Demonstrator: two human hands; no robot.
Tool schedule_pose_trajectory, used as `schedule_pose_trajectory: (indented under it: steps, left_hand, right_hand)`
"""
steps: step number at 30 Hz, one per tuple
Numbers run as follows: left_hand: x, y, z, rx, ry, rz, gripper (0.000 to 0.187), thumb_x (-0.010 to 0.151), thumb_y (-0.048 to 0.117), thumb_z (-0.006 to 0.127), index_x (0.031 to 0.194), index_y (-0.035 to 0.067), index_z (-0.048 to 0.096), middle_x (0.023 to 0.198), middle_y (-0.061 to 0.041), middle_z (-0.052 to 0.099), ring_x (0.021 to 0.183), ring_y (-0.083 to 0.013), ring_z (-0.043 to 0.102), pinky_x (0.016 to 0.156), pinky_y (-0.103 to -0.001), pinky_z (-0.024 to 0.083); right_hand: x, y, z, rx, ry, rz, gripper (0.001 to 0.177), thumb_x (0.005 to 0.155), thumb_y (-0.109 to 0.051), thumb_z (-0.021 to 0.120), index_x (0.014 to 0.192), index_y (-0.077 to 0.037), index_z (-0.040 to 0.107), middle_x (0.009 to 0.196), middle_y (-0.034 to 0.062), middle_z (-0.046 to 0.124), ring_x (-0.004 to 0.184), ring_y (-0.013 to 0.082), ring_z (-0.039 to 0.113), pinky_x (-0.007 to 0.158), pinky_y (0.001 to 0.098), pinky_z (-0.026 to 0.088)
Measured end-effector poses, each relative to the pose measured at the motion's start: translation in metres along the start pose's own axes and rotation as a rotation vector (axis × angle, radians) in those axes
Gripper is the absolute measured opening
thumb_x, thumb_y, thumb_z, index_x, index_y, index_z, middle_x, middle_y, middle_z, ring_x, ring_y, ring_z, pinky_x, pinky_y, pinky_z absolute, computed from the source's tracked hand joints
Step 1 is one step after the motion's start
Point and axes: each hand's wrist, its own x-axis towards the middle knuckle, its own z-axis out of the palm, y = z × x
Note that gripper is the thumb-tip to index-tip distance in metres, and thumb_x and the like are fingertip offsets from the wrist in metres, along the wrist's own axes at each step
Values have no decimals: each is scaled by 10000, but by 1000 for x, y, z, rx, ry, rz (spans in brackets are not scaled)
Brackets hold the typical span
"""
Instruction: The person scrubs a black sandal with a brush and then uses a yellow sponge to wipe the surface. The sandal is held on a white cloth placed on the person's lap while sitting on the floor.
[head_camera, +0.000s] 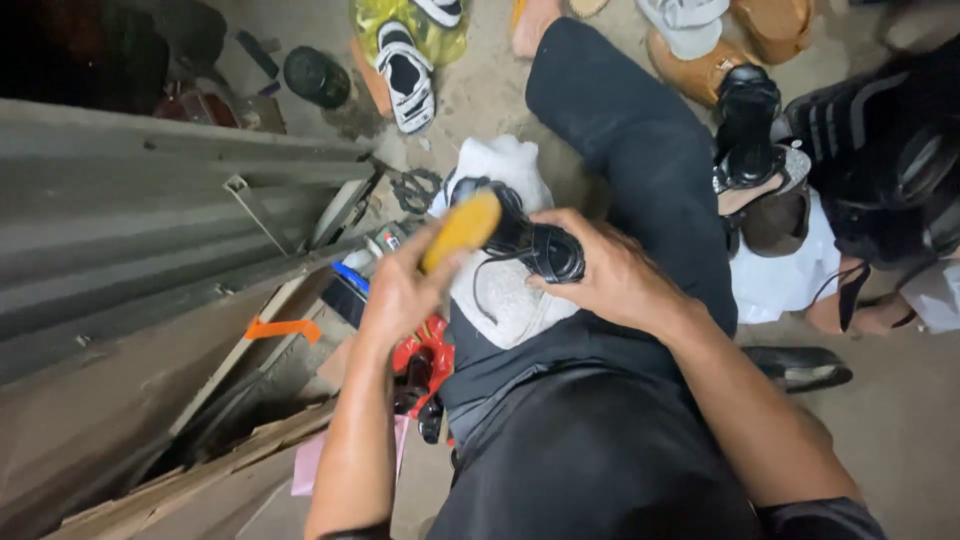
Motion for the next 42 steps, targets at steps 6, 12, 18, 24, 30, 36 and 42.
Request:
schedule_pose_trajectory:
  steps: [6,12,18,24,30,36,42]
  left_hand:
    - [9,-26,15,-225,-129,-40,533,851,223,826,1357,151,675,1125,-167,763,1007,-241,728,802,-397,608]
    - [24,-45,21,-210,36,-60,514,961,262,717,1407,34,598,1172,-319,689,1040,-412,707,787,-471,588]
    - [27,-62,32,-207,82,-82,534,955,311,729,1427,97,601,1117,-257,721,973,-320,721,793,-452,586]
    - [19,5,15,26,15,-1,502,892,335,787,1315,83,687,971,-261,739,891,-432,737,711,-484,593]
    - [14,-1,9,-44,-89,-22,498,883,335,775,1338,156,682,984,-208,760,868,-369,756,697,-463,597]
    - [10,-6,20,-103,-70,-22,530,874,278,802,1372,166,661,1073,-206,759,941,-356,751,753,-454,608]
    - [1,-23,13,-113,-71,-39,520,893,261,759,1387,151,641,1192,-257,712,1084,-427,685,855,-504,583]
  right_hand:
    - [1,2,3,9,34,-28,666,781,-279,847,1377,-219,556,1166,198,728,1116,412,684,967,542,522]
    - [2,4,4,32,4,-16,667,780,-275,845,1376,-206,553,1178,203,726,1120,415,684,968,541,521]
    - [3,7,3,98,15,-6,673,768,-259,859,1373,-212,567,1182,197,730,1126,431,675,975,549,514]
    - [3,9,7,87,32,-24,661,775,-248,866,1367,-205,575,1198,189,727,1131,409,681,966,523,523]
    - [-2,7,5,143,21,-12,647,779,-208,844,1367,-201,573,1218,190,723,1151,435,664,984,555,511]
    - [-1,11,9,103,56,-41,653,779,-234,848,1371,-207,575,1232,169,720,1151,406,671,989,539,513]
    - [-1,29,20,237,81,-29,721,749,-202,884,1397,-187,568,1294,162,695,1230,385,633,1043,520,480]
